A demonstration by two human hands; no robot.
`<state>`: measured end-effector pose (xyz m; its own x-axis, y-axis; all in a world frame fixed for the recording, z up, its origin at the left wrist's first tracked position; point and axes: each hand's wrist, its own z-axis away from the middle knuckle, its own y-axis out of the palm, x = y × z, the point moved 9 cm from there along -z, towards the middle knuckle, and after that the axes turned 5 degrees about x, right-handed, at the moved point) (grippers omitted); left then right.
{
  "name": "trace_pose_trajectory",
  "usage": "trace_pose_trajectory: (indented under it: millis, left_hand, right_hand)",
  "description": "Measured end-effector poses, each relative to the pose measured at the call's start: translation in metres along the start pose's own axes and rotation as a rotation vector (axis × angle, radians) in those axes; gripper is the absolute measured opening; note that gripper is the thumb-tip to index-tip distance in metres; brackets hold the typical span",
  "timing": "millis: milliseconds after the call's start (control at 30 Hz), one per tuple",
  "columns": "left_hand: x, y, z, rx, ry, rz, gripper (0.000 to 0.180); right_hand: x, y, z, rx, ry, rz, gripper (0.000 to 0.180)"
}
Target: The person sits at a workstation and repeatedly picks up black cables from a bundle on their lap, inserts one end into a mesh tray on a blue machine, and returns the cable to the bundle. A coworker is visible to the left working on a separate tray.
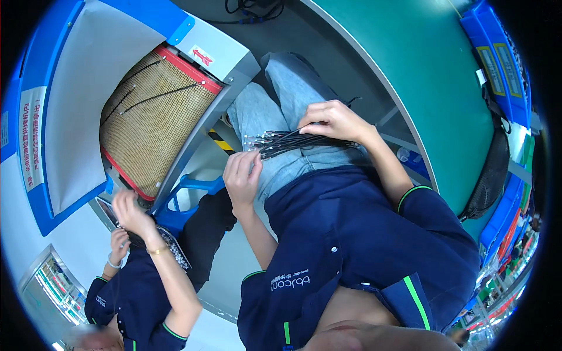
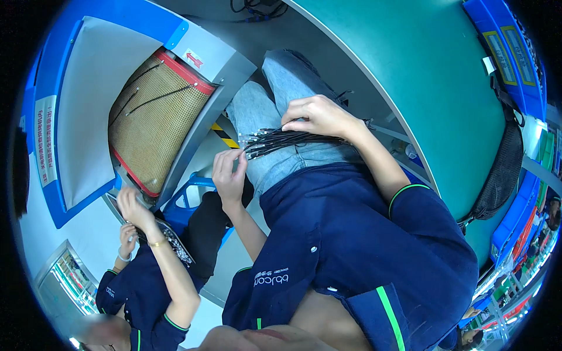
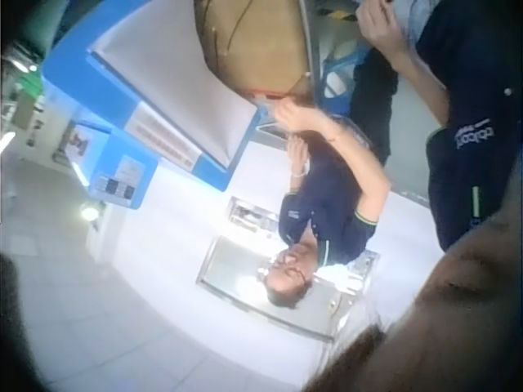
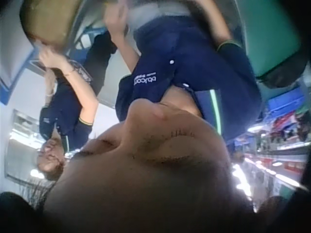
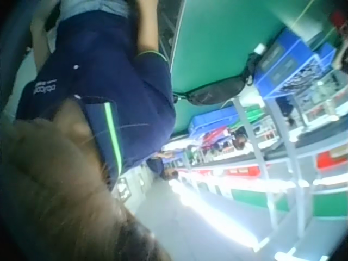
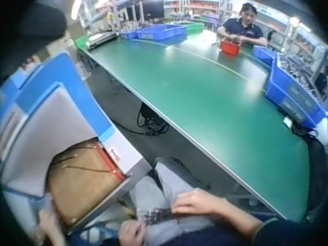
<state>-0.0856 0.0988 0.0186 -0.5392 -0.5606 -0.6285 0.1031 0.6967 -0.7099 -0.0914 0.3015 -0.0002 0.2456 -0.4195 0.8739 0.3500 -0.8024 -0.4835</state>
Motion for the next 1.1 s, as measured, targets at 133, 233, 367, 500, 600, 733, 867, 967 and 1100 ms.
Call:
trace_pose_trajectory:
  millis: [133,233,367,500,600,733,867,967,1100]
  left_hand:
    - [-0.004,-0.006,0.004,-0.029,-0.004,0.012,0.022]
    - [-0.015,-0.007,0.000,-0.031,0.038,0.037,0.024]
    - [-0.025,-0.002,-0.004,0.003,0.066,0.070,0.025]
    - [-0.032,0.003,-0.008,0.034,0.082,0.115,0.025]
    - [-0.027,0.000,-0.004,0.033,0.055,0.096,0.023]
    - [0.003,-0.021,0.004,0.019,-0.074,-0.011,0.018]
    - [0.036,-0.052,0.032,-0.063,-0.267,-0.093,0.015]
    - [0.056,-0.052,0.039,-0.064,-0.302,-0.086,0.013]
    - [0.059,-0.064,0.051,-0.074,-0.362,-0.120,0.012]
  right_hand:
    - [0.000,0.003,-0.001,0.041,0.019,0.005,0.014]
    - [0.004,0.005,-0.002,0.066,0.037,-0.027,0.016]
    - [0.026,0.017,-0.008,0.116,0.010,-0.123,0.021]
    - [0.042,0.032,-0.012,0.071,-0.144,-0.104,0.021]
    - [0.042,0.030,-0.013,0.105,-0.122,-0.046,0.018]
    - [0.013,0.001,-0.002,0.042,0.004,0.066,0.016]
    - [-0.003,-0.020,0.004,0.025,0.043,0.257,0.012]
    - [-0.011,-0.030,0.011,-0.003,0.134,0.214,0.014]
    - [-0.006,-0.034,0.007,-0.030,0.120,0.115,0.015]
